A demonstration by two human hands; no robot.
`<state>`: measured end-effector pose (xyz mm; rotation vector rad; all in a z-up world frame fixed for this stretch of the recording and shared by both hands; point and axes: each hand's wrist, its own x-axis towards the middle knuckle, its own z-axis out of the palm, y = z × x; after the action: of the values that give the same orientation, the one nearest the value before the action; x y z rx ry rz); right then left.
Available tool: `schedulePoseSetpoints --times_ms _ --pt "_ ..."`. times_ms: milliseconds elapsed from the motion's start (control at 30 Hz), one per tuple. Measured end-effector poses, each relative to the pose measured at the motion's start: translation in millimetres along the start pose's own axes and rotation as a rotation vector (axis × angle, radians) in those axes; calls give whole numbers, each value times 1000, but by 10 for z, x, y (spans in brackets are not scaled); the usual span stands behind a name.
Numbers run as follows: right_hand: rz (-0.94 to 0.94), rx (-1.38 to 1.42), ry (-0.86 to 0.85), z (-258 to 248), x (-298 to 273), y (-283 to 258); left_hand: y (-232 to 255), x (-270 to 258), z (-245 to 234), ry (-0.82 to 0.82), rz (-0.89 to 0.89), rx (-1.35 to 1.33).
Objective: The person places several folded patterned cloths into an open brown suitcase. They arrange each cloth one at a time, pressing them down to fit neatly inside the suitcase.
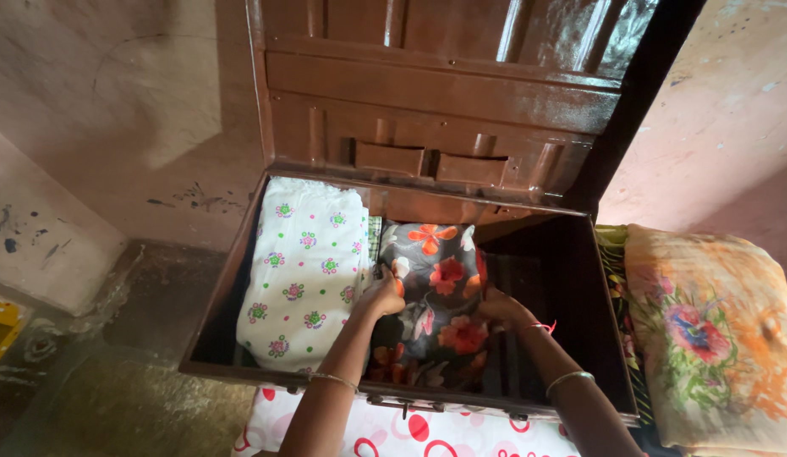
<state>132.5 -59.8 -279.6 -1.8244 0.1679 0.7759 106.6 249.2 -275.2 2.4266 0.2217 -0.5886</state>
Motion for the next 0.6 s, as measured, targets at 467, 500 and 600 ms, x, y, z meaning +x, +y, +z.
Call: schedulePoseSetpoints --times_ms 467,500,600 --pt "-144 -383 43 30 166 82 211 -356 -80 220 56 141" --pt "-247 -423 126 40 185 61 255 -408 -134 259 91 160" --pt "-79 -772 344 44 159 -75 433 -507 -257 367 99 240"
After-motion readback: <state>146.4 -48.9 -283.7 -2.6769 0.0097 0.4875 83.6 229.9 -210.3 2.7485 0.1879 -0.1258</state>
